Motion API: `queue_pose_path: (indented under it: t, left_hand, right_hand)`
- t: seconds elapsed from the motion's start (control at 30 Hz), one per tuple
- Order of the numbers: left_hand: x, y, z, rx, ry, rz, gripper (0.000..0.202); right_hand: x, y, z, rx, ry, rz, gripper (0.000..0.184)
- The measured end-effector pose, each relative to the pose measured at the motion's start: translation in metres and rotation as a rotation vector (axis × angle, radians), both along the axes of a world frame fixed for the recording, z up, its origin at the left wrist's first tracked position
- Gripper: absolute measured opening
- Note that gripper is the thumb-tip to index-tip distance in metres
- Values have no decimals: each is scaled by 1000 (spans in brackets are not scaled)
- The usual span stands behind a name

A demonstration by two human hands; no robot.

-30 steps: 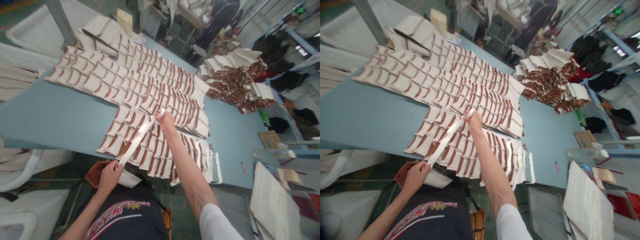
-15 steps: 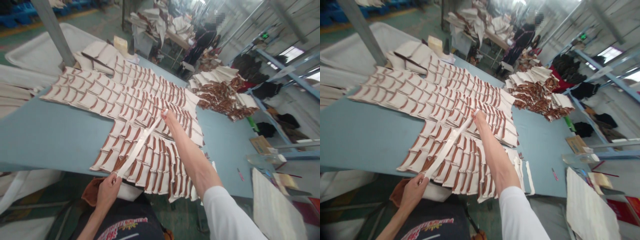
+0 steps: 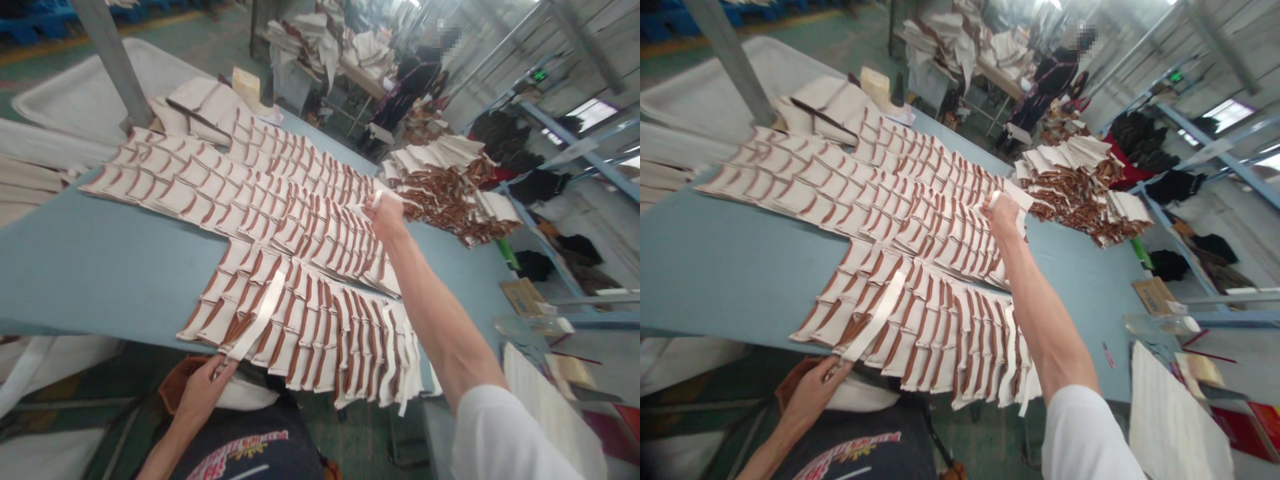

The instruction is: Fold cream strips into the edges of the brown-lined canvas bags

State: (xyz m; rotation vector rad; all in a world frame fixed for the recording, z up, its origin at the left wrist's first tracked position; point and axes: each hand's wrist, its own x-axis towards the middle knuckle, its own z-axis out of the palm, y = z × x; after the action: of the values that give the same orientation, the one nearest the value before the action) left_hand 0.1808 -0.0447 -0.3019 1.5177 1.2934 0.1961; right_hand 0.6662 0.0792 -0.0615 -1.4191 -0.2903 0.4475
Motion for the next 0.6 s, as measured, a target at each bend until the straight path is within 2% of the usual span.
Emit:
queue_pose_path:
  t: [0.17, 0.33, 0.5, 0.6]
  left_hand:
    - [-15, -7, 10, 3, 29, 124, 64]
    - [-34, -18, 28, 92, 162, 299, 48]
    - [-55, -6, 63, 158, 141, 375, 45]
    - [-63, 8, 89, 177, 22, 349, 47]
  right_hand:
    - [-74, -29, -2, -81, 101, 228, 28]
    - [-165, -55, 5, -129, 191, 509, 28]
    - [-243, -67, 17, -79, 303, 707, 36]
    - [-281, -69, 28, -33, 518, 804, 30]
